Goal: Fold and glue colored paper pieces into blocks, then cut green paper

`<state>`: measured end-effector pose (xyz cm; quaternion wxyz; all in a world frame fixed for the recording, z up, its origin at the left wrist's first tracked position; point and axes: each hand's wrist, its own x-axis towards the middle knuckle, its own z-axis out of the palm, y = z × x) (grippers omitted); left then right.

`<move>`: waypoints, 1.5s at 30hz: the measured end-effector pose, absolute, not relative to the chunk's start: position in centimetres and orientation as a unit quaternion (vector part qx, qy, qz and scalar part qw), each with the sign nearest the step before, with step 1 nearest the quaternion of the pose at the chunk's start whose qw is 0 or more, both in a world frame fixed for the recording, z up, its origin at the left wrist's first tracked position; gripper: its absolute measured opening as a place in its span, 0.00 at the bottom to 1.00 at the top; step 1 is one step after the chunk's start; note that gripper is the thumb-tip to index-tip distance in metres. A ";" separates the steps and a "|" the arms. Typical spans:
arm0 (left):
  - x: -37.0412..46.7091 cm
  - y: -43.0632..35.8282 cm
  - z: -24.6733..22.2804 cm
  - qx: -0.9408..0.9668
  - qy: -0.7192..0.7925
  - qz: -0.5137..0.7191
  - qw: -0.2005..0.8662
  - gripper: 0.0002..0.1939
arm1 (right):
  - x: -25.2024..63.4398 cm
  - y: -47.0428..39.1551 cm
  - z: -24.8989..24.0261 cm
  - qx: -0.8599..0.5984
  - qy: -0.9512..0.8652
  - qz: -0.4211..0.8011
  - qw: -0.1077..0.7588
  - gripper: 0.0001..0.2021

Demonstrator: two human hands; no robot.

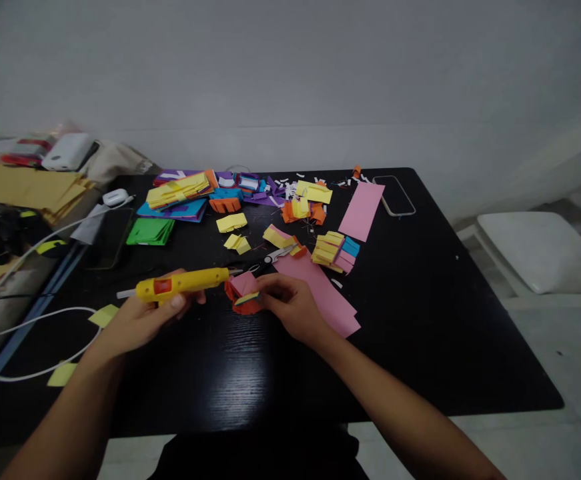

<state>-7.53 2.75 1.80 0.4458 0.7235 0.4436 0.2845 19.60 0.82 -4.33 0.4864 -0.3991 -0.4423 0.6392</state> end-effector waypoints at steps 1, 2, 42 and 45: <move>-7.5 2.8 1.8 0.730 0.439 0.280 0.443 0.22 | 19.6 0.8 -4.4 -0.399 -0.449 0.629 0.494 0.10; -7.4 2.8 1.8 0.739 0.433 0.276 0.436 0.20 | 19.6 0.8 -4.5 -0.398 -0.455 0.619 0.502 0.09; -6.8 2.9 1.3 0.823 0.427 0.244 0.285 0.16 | 19.6 0.7 -4.2 -0.404 -0.535 0.538 0.512 0.04; -6.8 3.0 1.4 0.825 0.418 0.256 0.280 0.16 | 19.5 0.6 -4.0 -0.409 -0.529 0.544 0.507 0.03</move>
